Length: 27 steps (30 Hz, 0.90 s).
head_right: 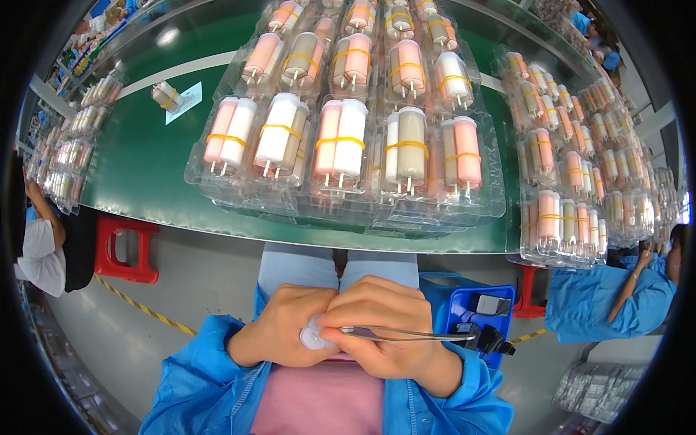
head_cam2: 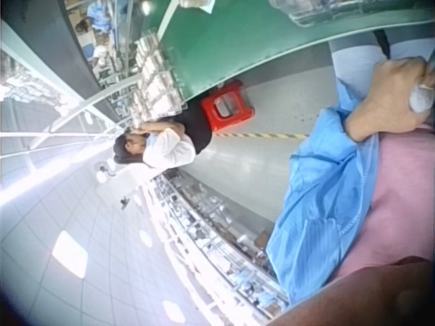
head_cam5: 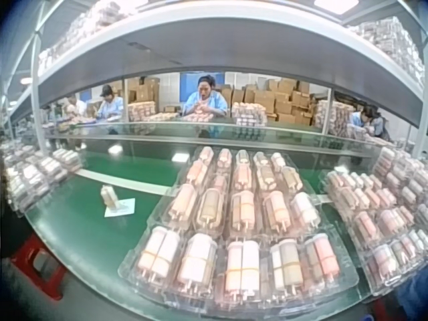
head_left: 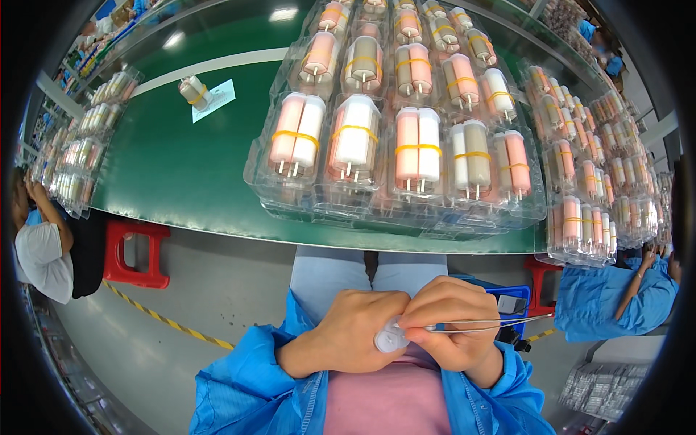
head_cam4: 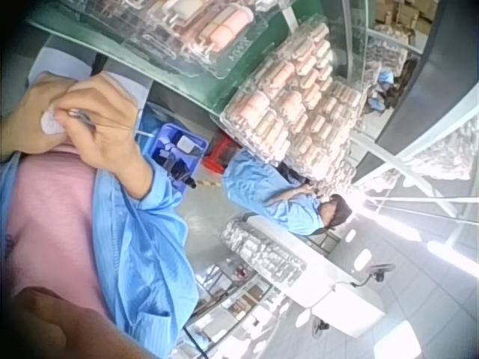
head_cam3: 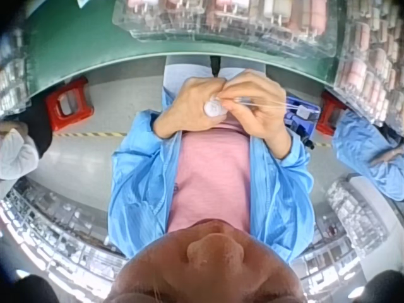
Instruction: Using tweezers and a small tool to assemble or inspect small cylindrical electronic components at a factory workstation.
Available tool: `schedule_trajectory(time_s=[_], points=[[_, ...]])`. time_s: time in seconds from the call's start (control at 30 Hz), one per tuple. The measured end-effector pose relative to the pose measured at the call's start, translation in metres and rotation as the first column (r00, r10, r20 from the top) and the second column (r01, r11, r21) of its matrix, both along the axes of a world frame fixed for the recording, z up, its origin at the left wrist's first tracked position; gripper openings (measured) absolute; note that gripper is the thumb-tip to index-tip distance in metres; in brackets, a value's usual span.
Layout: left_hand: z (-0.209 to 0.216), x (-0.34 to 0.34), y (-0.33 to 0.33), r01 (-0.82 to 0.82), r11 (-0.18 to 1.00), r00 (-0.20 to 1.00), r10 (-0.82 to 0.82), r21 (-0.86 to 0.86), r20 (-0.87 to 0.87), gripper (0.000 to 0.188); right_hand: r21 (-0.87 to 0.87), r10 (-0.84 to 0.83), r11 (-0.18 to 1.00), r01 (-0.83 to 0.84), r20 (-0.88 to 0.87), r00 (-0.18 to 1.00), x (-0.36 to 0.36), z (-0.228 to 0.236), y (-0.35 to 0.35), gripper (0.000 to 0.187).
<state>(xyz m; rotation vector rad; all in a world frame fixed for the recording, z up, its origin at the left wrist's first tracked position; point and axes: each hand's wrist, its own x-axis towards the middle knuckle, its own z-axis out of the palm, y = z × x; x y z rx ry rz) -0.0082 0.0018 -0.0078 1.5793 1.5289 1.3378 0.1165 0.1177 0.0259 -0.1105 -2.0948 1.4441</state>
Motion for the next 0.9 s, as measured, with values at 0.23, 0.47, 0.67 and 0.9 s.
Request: schedule_trajectory(time_s=[0.23, 0.47, 0.67, 0.9], points=[[0.0005, -0.0017, 0.0017, 0.044, 0.999, 0.995, -0.044, -0.001, 0.085, 0.020, -0.118, -0.075, 0.991, 0.069, -0.047, 0.996, 0.0039, -0.0085, -0.0058, 0.010], [0.0002, -0.0025, 0.0020, 0.063, 0.998, 0.986, -0.065, 0.017, 0.152, 0.021, -0.081, -0.074, 0.994, 0.067, -0.088, 0.993, 0.0034, -0.0084, -0.0061, 0.014], [0.0012, -0.0021, 0.0016, 0.057, 0.998, 0.984, -0.059, 0.016, 0.169, 0.021, -0.066, -0.057, 0.997, 0.051, -0.090, 0.994, 0.0033, -0.0084, -0.0057, 0.017], [-0.0001, -0.0023, 0.0012, 0.064, 0.998, 0.987, -0.065, 0.015, 0.150, 0.022, -0.059, -0.048, 0.997, 0.044, -0.073, 0.996, 0.0039, -0.0082, -0.0049, 0.016]])
